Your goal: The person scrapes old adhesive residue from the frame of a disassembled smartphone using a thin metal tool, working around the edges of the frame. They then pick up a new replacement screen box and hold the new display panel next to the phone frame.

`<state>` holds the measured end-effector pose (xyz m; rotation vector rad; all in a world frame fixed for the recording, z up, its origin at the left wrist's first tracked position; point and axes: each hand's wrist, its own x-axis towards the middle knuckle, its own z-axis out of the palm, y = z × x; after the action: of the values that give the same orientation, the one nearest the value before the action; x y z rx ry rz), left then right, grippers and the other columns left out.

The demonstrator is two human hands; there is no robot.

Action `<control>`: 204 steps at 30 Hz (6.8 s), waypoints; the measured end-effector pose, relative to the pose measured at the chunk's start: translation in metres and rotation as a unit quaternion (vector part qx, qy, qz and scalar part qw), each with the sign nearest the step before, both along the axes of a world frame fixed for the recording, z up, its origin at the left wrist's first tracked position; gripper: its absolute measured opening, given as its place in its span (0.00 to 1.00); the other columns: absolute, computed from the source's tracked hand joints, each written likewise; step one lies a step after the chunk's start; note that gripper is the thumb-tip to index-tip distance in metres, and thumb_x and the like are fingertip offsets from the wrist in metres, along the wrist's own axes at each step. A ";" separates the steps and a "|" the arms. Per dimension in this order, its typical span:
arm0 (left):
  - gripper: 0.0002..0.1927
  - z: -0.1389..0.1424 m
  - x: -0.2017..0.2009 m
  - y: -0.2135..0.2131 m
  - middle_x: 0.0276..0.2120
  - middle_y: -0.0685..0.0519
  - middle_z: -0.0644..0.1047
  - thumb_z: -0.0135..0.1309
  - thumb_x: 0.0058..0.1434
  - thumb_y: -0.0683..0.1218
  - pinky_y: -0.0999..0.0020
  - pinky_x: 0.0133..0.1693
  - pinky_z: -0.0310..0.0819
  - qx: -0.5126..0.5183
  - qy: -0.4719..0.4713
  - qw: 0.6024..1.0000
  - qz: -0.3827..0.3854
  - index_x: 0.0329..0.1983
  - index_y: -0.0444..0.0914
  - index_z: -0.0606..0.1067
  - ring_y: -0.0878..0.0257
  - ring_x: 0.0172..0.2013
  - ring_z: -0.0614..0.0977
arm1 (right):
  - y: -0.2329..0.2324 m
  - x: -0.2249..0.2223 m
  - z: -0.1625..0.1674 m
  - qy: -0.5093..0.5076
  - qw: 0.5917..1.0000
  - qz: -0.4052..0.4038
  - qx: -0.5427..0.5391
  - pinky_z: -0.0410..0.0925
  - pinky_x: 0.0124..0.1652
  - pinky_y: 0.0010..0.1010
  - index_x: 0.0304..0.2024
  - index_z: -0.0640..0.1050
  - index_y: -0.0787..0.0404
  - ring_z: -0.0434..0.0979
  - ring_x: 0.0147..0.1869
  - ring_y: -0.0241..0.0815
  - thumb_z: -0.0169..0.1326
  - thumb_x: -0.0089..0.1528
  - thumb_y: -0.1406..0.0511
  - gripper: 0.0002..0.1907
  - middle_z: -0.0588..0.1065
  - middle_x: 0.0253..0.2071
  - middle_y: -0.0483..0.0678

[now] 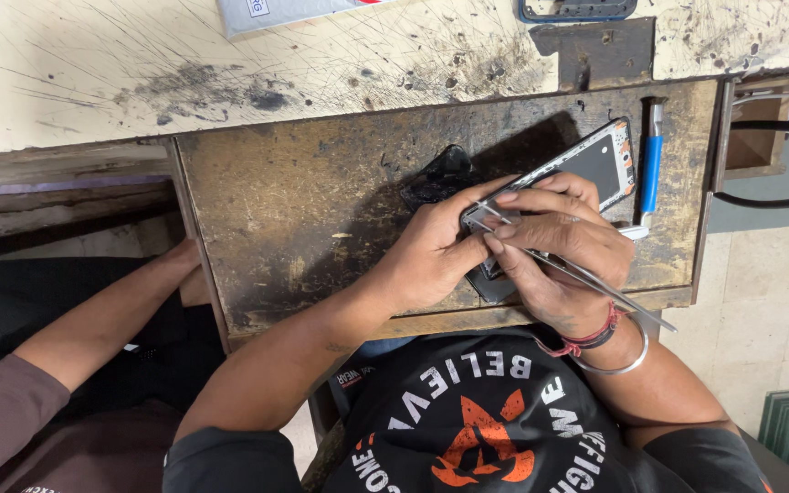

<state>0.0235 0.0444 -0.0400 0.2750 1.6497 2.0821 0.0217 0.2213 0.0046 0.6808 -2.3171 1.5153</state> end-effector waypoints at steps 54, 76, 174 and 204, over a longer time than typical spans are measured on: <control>0.28 0.058 0.009 0.053 0.56 0.45 0.79 0.47 0.76 0.44 0.66 0.59 0.75 0.080 0.009 0.997 -0.009 0.76 0.29 0.58 0.61 0.54 0.81 | 0.088 -0.025 0.006 0.040 0.943 -0.272 -0.186 0.78 0.56 0.32 0.47 0.71 0.69 0.83 0.50 0.42 0.60 0.72 0.79 0.10 0.75 0.42 0.51; 0.29 0.075 0.015 0.070 0.53 0.45 0.78 0.46 0.75 0.46 0.67 0.52 0.77 0.135 -0.059 0.989 -0.032 0.75 0.28 0.57 0.62 0.51 0.81 | 0.100 -0.022 0.009 0.047 0.944 -0.241 -0.219 0.77 0.57 0.34 0.51 0.66 0.67 0.83 0.54 0.47 0.55 0.72 0.81 0.13 0.74 0.47 0.52; 0.26 0.065 0.017 0.023 0.49 0.47 0.84 0.54 0.73 0.50 0.69 0.50 0.81 -0.080 0.087 0.991 0.055 0.69 0.34 0.68 0.62 0.50 0.87 | 0.035 0.011 0.046 -0.078 0.991 -0.033 -0.102 0.76 0.59 0.38 0.42 0.77 0.71 0.84 0.54 0.52 0.60 0.65 0.79 0.06 0.81 0.45 0.61; 0.26 0.063 0.018 0.028 0.44 0.48 0.84 0.55 0.72 0.50 0.71 0.46 0.80 -0.091 0.093 0.989 0.070 0.68 0.32 0.69 0.67 0.44 0.86 | 0.029 0.020 0.034 -0.082 0.985 -0.106 -0.108 0.78 0.53 0.32 0.44 0.75 0.72 0.85 0.52 0.48 0.59 0.67 0.79 0.06 0.80 0.47 0.63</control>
<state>0.0418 0.0719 0.0231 0.3080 2.0091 2.0389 0.0422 0.2499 0.0385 0.2547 -2.2091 1.7407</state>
